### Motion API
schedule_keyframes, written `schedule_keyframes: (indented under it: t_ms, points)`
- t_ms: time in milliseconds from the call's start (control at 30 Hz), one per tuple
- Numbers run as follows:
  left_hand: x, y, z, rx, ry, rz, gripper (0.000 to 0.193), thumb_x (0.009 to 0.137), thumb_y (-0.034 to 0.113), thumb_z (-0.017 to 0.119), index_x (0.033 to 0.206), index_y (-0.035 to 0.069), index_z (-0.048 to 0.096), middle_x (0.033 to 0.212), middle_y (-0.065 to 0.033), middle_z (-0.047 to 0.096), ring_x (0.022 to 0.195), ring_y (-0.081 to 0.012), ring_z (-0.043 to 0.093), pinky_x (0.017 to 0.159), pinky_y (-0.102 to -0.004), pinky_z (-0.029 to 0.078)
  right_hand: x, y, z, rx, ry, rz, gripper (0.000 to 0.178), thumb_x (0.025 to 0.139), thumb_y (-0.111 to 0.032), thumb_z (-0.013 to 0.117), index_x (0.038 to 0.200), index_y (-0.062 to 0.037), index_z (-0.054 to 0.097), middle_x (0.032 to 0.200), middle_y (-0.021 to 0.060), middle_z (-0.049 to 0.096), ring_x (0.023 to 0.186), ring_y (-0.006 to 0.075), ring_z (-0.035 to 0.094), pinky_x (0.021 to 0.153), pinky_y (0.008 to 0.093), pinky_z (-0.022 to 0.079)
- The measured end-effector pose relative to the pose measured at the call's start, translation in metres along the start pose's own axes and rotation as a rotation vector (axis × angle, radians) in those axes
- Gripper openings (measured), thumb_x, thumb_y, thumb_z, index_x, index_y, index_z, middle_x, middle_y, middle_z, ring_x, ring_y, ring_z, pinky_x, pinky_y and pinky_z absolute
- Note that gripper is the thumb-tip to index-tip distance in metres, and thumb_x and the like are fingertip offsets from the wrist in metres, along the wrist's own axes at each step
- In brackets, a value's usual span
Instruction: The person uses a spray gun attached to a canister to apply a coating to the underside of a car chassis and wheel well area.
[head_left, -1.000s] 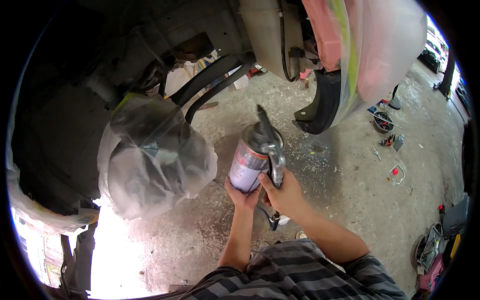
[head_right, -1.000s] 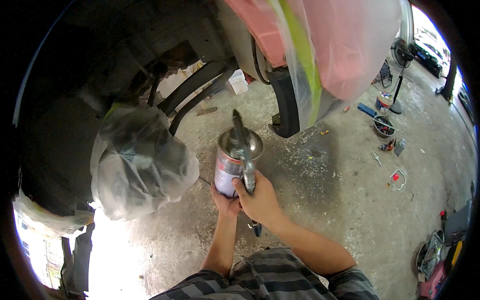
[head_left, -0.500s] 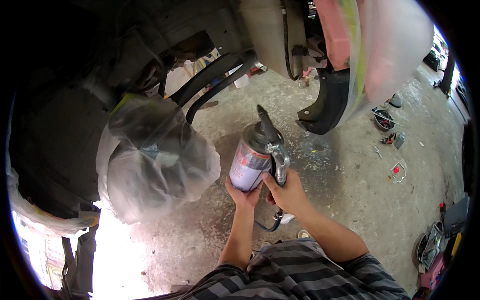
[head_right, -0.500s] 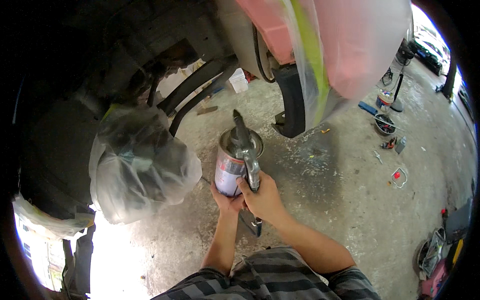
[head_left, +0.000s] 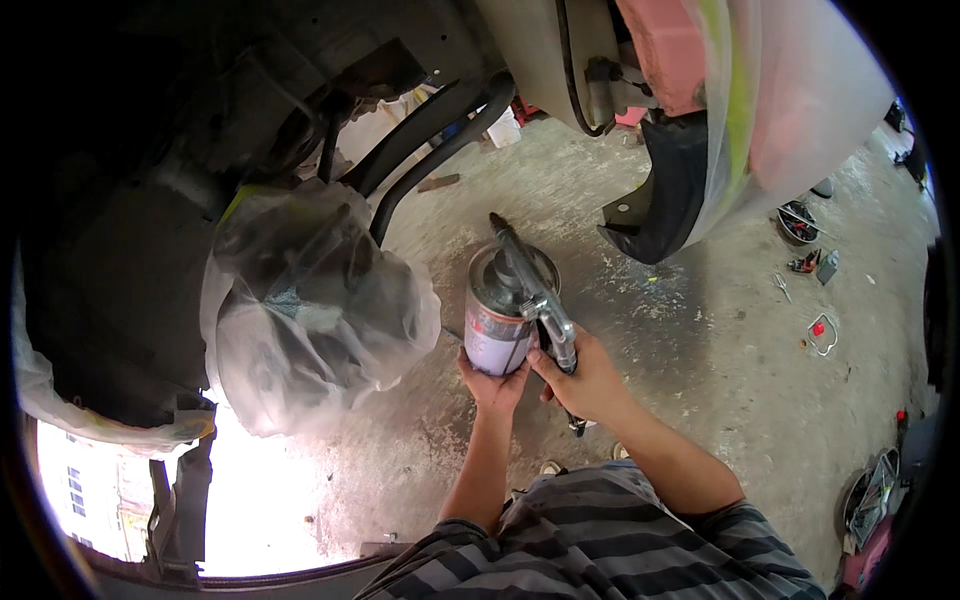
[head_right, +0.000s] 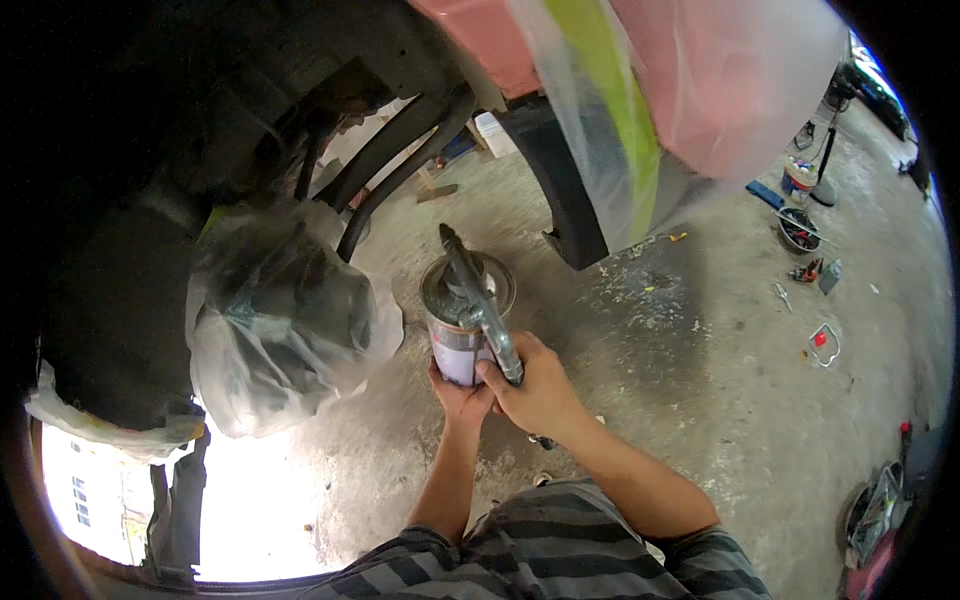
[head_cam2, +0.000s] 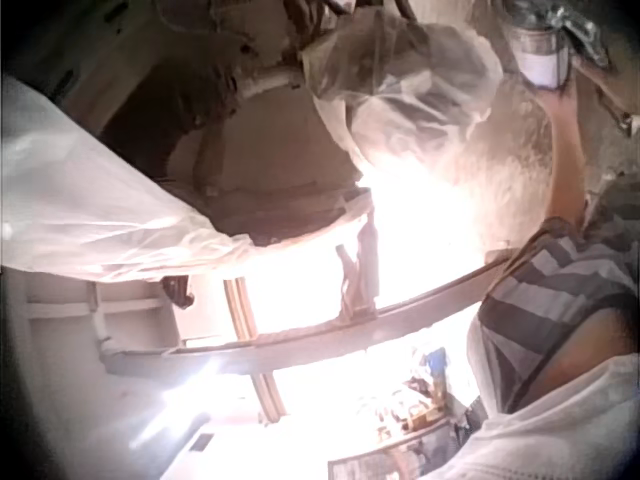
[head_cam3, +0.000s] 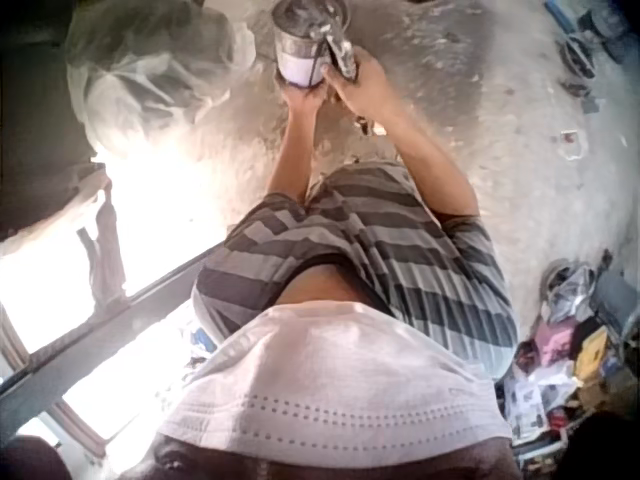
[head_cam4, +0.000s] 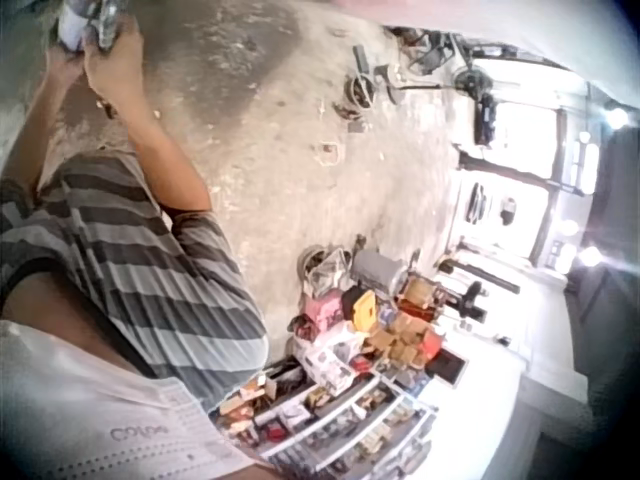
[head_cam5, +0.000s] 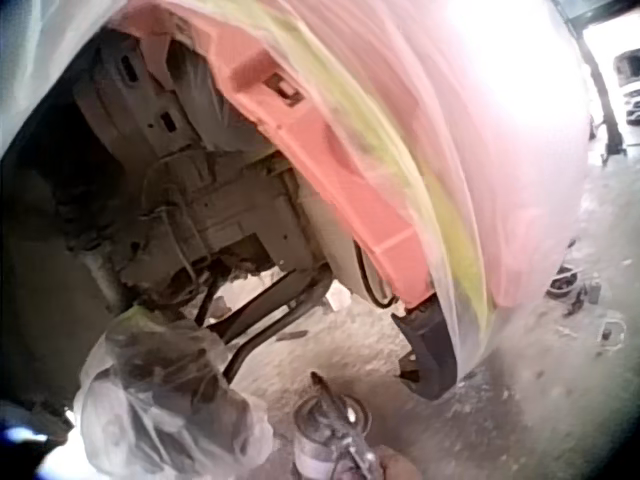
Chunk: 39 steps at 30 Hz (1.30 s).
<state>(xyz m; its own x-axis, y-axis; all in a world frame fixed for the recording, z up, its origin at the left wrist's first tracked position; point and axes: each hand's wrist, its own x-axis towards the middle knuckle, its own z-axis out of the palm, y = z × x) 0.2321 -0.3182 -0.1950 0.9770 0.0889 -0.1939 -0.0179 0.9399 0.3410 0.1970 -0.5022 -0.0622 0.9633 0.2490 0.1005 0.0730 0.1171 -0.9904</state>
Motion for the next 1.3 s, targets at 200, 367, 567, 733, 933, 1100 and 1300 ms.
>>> schedule_keyframes:
  t_ms: [200,367,567,733,933,1100,1300]
  points:
    - [-0.018,-0.023,-0.006,-0.076,0.253,0.061,0.064,0.087,0.058,0.034,0.136,0.019,0.042,0.137,-0.0090,0.045,0.127,-0.0347,0.041,0.104,-0.0553,0.032,0.023,-0.016,-0.044,-0.168,-0.323,0.297,0.027,0.087,-0.019,0.065,0.093,0.0053,0.058,0.059,0.0079,0.059,0.048,0.0147,0.059,0.046,0.0306,0.045]
    - [-0.023,-0.025,-0.033,-0.155,0.086,0.105,0.065,0.086,0.059,0.033,0.135,0.018,0.044,0.133,-0.0100,0.048,0.122,-0.0348,0.045,0.100,-0.0547,0.037,0.021,-0.029,-0.053,-0.214,-0.453,0.307,0.027,0.086,-0.020,0.066,0.098,0.0036,0.059,0.062,0.0081,0.061,0.050,0.0136,0.059,0.047,0.0305,0.045]
    - [-0.009,-0.021,0.015,-0.129,0.083,0.138,0.060,0.087,0.055,0.034,0.130,0.015,0.048,0.128,-0.0111,0.052,0.117,-0.0332,0.049,0.096,-0.0500,0.041,0.039,-0.024,-0.038,-0.142,-0.344,-0.091,0.026,0.086,-0.019,0.064,0.099,0.0020,0.059,0.071,0.0119,0.063,0.059,0.0239,0.062,0.053,0.0349,0.048]
    - [-0.001,-0.020,0.032,-0.162,0.117,0.127,0.056,0.089,0.052,0.032,0.129,0.016,0.049,0.126,-0.0098,0.054,0.117,-0.0325,0.050,0.097,-0.0520,0.040,0.057,-0.042,-0.029,-0.301,-0.346,-0.155,0.025,0.088,-0.020,0.062,0.090,0.0033,0.056,0.055,0.0074,0.057,0.045,0.0153,0.058,0.043,0.0309,0.045]
    - [0.004,-0.016,0.038,-0.018,-0.071,0.005,0.061,0.090,0.053,0.028,0.128,0.009,0.047,0.124,-0.0139,0.055,0.115,-0.0347,0.052,0.099,-0.0506,0.040,0.025,0.002,-0.005,-0.163,0.033,-0.200,0.023,0.089,-0.017,0.062,0.098,0.0026,0.052,0.061,0.0079,0.058,0.048,0.0145,0.059,0.044,0.0296,0.044]
    - [0.002,-0.005,0.032,-0.254,-0.403,-0.061,0.064,0.090,0.055,0.026,0.132,0.009,0.044,0.125,-0.0162,0.053,0.118,-0.0359,0.050,0.097,-0.0508,0.043,0.014,-0.019,0.011,-0.283,0.009,-0.233,0.022,0.090,-0.015,0.060,0.101,0.0019,0.051,0.064,0.0086,0.059,0.052,0.0140,0.060,0.046,0.0290,0.045]
    - [0.003,0.023,0.048,-0.100,-0.167,-0.131,0.069,0.090,0.059,0.028,0.134,0.008,0.042,0.125,-0.0167,0.053,0.114,-0.0368,0.052,0.096,-0.0517,0.045,0.018,-0.019,0.054,-0.182,0.190,-0.082,0.027,0.083,-0.016,0.065,0.098,0.0039,0.055,0.093,0.0267,0.058,0.093,0.0437,0.058,0.079,0.0461,0.045]
